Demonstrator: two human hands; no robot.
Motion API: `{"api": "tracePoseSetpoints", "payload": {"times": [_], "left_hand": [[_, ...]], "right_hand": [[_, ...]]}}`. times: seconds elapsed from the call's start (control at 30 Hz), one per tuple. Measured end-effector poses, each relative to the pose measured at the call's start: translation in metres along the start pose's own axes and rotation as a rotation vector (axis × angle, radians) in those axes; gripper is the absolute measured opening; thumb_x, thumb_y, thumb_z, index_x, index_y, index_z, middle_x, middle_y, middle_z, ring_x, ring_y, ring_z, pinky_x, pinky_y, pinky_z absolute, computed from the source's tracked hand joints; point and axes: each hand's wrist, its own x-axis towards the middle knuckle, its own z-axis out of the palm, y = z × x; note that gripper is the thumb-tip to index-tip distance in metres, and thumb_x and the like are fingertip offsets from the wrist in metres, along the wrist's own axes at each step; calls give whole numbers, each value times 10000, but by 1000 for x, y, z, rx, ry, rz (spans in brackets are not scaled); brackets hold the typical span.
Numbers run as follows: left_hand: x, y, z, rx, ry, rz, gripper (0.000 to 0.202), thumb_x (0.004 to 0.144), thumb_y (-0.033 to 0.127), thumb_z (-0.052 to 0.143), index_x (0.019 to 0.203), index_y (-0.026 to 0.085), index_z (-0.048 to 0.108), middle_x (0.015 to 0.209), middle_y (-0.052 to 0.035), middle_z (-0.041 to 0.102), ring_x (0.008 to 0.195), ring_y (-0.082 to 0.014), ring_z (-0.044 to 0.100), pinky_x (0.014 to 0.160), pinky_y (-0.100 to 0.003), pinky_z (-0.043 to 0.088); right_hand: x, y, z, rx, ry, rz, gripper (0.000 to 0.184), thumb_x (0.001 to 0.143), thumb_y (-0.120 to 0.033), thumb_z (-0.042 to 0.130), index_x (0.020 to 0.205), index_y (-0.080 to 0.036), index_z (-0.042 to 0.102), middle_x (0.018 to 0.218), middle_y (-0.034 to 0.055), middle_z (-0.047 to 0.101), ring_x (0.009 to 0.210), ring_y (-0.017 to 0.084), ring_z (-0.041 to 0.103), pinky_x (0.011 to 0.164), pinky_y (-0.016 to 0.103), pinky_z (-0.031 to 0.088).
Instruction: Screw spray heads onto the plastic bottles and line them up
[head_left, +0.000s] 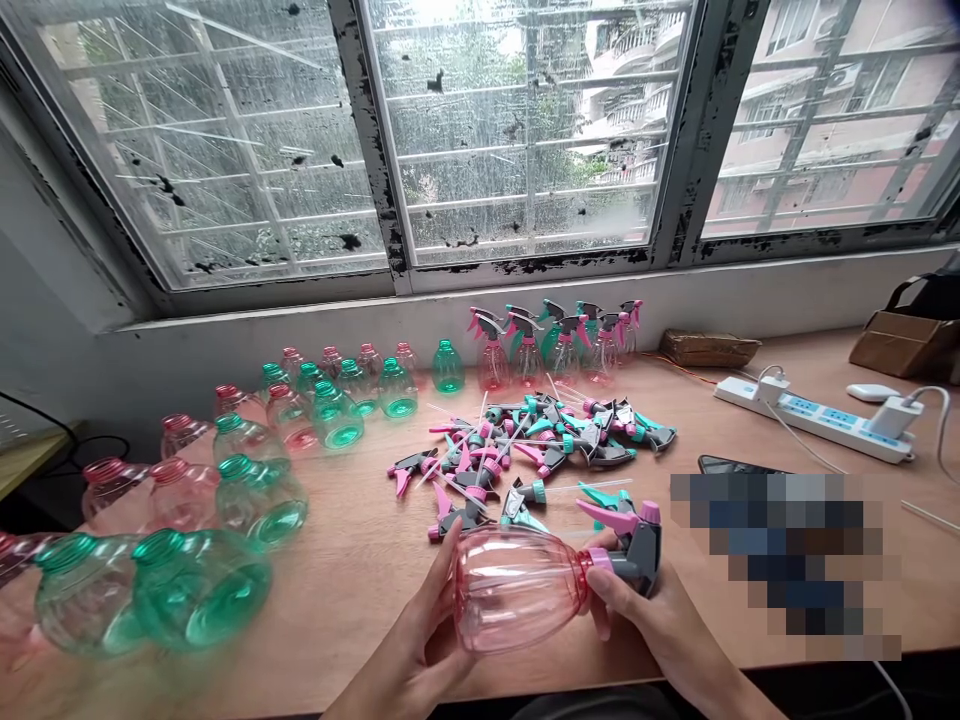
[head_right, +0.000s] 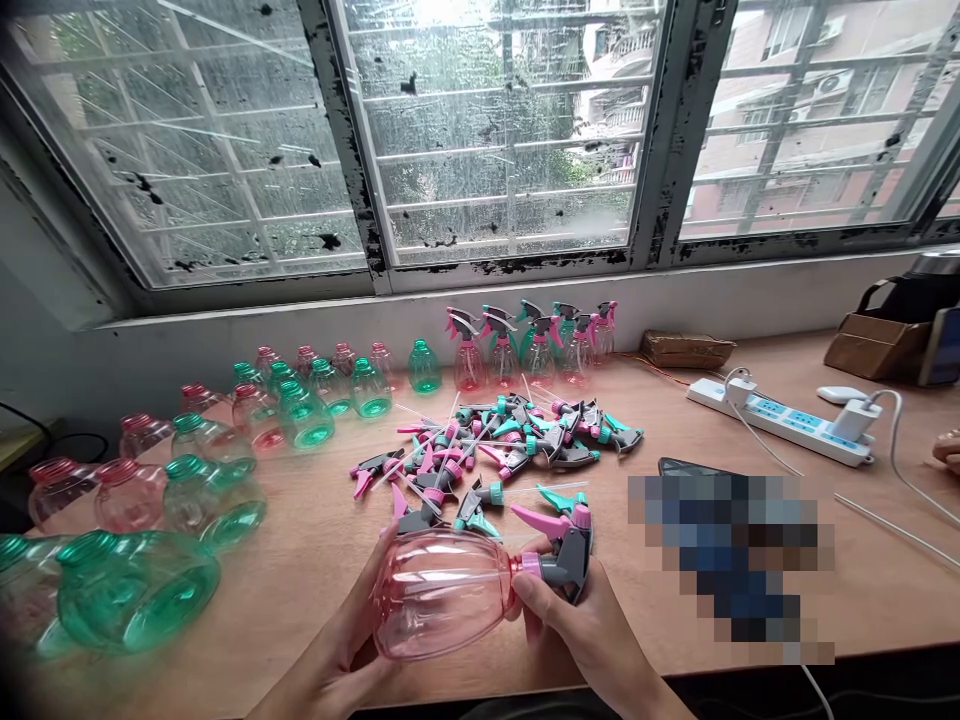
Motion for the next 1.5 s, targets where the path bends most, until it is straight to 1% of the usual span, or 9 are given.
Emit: {"api": "tracePoseSetpoints", "payload": {"times": [0.13, 0.33, 0.5, 0.67, 0.77, 0.97, 1.1, 1.23, 1.5], "left_hand": [[0, 0, -1, -3, -15, 26, 1044, 909, 416, 737, 1615, 421, -33, 1716, -41, 295, 1575, -305, 273, 1299, -473, 188], [-1, 5, 0, -54, -36, -26, 974, 839, 433, 810, 1615, 378, 225, 1697, -54, 336, 1581, -360, 233, 1297, -508, 209], [0, 2, 0, 19, 12, -5, 929, 921, 372, 738, 1619, 430, 128, 1728, -17, 259, 1614, -311, 88, 1303, -440, 213], [-1, -3, -1, -58, 22, 19, 1055, 822, 414, 833, 1619, 422, 142, 1712, -50, 295, 1574, -356, 255, 1284, -486, 251], [-1, -1, -1, -118, -9, -5, 959, 844, 461, 795, 1611, 399, 222, 1706, -60, 309, 1557, -368, 300, 1271, -517, 269], [0, 2, -1, 0, 21, -8, 972, 883, 382, 775, 1618, 427, 141, 1711, -39, 301, 1587, -325, 228, 1308, -505, 130], [0, 3, 0, -27, 13, 0, 1032, 865, 407, 788, 1615, 448, 81, 1725, -26, 265, 1590, -318, 222, 1307, -496, 152], [-1, 4, -2, -84, -33, 0, 880, 901, 505, 707, 1618, 378, 213, 1727, -49, 261, 1585, -342, 229, 1295, -492, 208], [1, 0, -2, -10, 4, -12, 1002, 890, 356, 771, 1610, 465, 84, 1724, -20, 272, 1584, -301, 249, 1307, -502, 122]], "right_hand": [[-2, 0, 1, -37, -6, -7, 415, 829, -569, 782, 905, -180, 659, 546, -2, 697, 503, 171, 586, 541, 291, 454], [-3, -2, 2, -31, -40, 5, 401, 831, -556, 787, 898, -176, 677, 578, 4, 705, 531, 174, 602, 555, 293, 475], [-1, -4, 2, -33, 8, 6, 410, 823, -569, 787, 872, -177, 675, 579, 10, 714, 521, 174, 595, 556, 295, 482], [-3, -4, 3, -25, -18, 11, 417, 819, -575, 787, 885, -174, 692, 588, 16, 716, 519, 175, 599, 543, 291, 490], [-4, -3, 3, -25, -33, 7, 422, 811, -579, 793, 889, -174, 703, 603, 23, 724, 530, 179, 609, 537, 290, 495], [-2, -3, 3, -10, 17, -9, 393, 824, -554, 792, 887, -184, 677, 589, 10, 726, 507, 172, 601, 523, 284, 492], [-3, -3, 3, -5, 6, -3, 406, 814, -551, 803, 897, -172, 683, 588, 16, 727, 510, 171, 603, 525, 284, 488], [-4, -2, 3, -9, -39, 3, 419, 809, -567, 801, 879, -166, 701, 607, 29, 727, 530, 173, 603, 540, 289, 481], [-2, -3, 2, -32, -3, 7, 424, 811, -586, 785, 910, -188, 676, 568, 7, 700, 509, 187, 596, 527, 301, 488]]}}
